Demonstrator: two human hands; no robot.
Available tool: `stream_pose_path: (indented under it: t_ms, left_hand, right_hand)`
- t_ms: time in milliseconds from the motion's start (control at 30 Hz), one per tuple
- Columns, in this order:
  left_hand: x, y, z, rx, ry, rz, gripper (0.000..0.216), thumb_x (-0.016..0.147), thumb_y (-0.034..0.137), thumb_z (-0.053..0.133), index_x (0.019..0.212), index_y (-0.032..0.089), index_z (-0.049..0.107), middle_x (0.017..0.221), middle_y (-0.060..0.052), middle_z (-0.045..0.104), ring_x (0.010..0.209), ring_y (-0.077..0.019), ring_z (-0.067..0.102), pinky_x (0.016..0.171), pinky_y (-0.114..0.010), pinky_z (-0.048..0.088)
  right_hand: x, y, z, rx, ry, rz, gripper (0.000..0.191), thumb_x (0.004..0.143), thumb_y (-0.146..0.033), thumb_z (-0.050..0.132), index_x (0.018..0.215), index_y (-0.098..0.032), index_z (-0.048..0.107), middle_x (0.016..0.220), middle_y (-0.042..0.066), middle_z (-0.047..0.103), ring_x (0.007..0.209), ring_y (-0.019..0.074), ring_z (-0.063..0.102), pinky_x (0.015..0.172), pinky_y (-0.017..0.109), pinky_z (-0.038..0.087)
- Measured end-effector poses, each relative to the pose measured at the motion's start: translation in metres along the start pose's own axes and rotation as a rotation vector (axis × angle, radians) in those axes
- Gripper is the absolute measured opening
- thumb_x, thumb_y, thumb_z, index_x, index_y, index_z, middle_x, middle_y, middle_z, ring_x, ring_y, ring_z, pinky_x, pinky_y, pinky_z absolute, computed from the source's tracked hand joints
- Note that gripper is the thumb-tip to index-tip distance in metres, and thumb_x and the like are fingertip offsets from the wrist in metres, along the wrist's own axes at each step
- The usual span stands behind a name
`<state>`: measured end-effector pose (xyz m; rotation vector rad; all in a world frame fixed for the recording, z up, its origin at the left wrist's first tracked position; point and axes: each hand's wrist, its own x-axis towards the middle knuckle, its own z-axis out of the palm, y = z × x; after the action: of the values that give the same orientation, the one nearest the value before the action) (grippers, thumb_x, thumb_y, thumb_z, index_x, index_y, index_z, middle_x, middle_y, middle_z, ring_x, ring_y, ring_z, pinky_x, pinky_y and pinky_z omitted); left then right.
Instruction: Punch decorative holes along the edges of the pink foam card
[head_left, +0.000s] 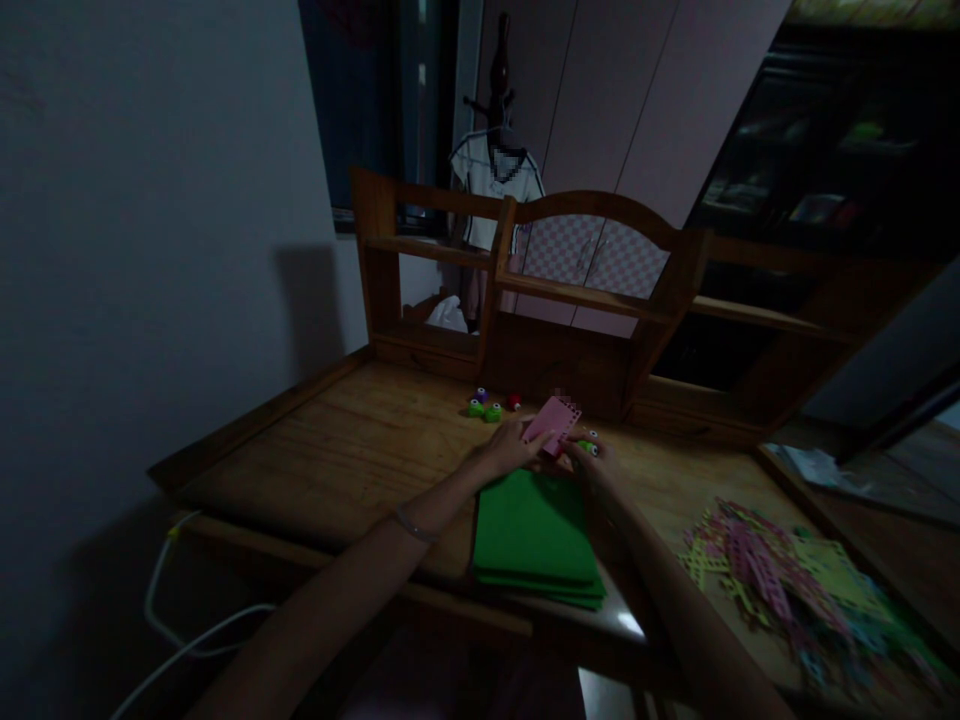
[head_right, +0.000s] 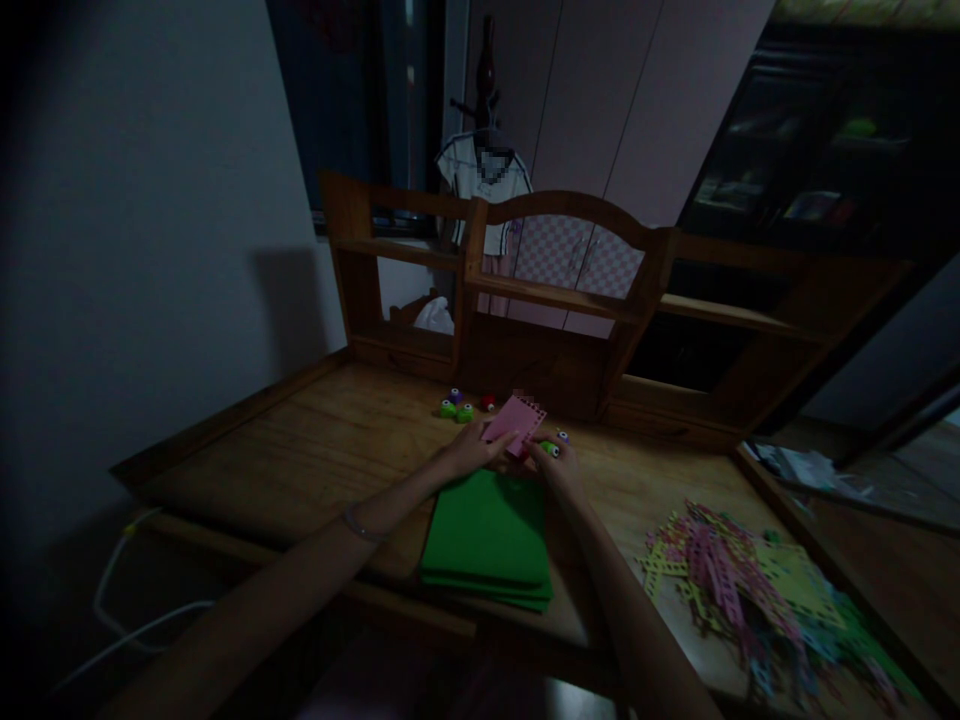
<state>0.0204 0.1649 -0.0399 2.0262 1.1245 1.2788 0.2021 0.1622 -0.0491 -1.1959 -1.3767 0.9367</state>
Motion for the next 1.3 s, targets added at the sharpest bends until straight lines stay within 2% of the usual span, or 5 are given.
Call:
stream_pose_path:
  t_ms: [367, 633, 800, 1100, 1300]
  left_hand:
    - [-0.002, 0.003, -0.001, 0.008, -0.002, -0.008, 0.042, 0.084, 0.043, 0.053, 0.111, 0.013, 0.063, 0.104, -0.011, 0.067, 0.087, -0.0206, 0.063, 0.073, -0.028, 0.051]
    - [-0.001, 0.002, 0.001, -0.035, 0.004, -0.017, 0.043, 0.083, 0.043, 0.055, 0.112, 0.013, 0.063, 0.104, -0.011, 0.067, 0.087, -0.0204, 0.064, 0.073, -0.028, 0.051]
    - [-0.002, 0.005, -0.001, -0.047, -0.011, -0.056, 0.044, 0.082, 0.043, 0.056, 0.112, 0.012, 0.063, 0.101, -0.011, 0.068, 0.086, -0.0207, 0.064, 0.074, -0.028, 0.052]
    - [-0.002, 0.007, -0.001, -0.034, -0.003, -0.027, 0.043, 0.082, 0.042, 0.056, 0.113, 0.013, 0.063, 0.102, -0.01, 0.068, 0.087, -0.0212, 0.064, 0.074, -0.029, 0.052]
    - [-0.001, 0.002, 0.0, -0.005, 0.011, -0.004, 0.04, 0.083, 0.042, 0.054, 0.11, 0.013, 0.063, 0.101, -0.011, 0.068, 0.086, -0.0208, 0.064, 0.073, -0.029, 0.051]
  right_hand:
    - [0.0, 0.002, 0.0, 0.025, -0.025, -0.011, 0.032, 0.064, -0.045, 0.071, 0.082, -0.019, 0.067, 0.074, 0.004, 0.065, 0.063, 0.0181, 0.056, 0.054, 0.026, 0.041]
    - [0.003, 0.001, -0.003, -0.108, -0.001, -0.073, 0.034, 0.064, -0.047, 0.07, 0.08, -0.017, 0.069, 0.074, 0.006, 0.065, 0.064, 0.0183, 0.056, 0.055, 0.027, 0.04]
    - [0.002, -0.001, -0.002, -0.082, 0.007, -0.061, 0.035, 0.063, -0.047, 0.072, 0.079, -0.016, 0.069, 0.074, 0.006, 0.065, 0.064, 0.0179, 0.056, 0.055, 0.026, 0.04]
    - [-0.001, -0.002, -0.001, -0.021, -0.008, -0.024, 0.03, 0.064, -0.044, 0.072, 0.079, -0.018, 0.068, 0.065, 0.001, 0.061, 0.054, 0.0137, 0.049, 0.049, 0.024, 0.036]
    - [-0.007, -0.014, 0.003, 0.047, 0.001, 0.034, 0.03, 0.062, -0.044, 0.072, 0.075, -0.018, 0.067, 0.068, 0.004, 0.063, 0.057, 0.0162, 0.052, 0.048, 0.024, 0.036]
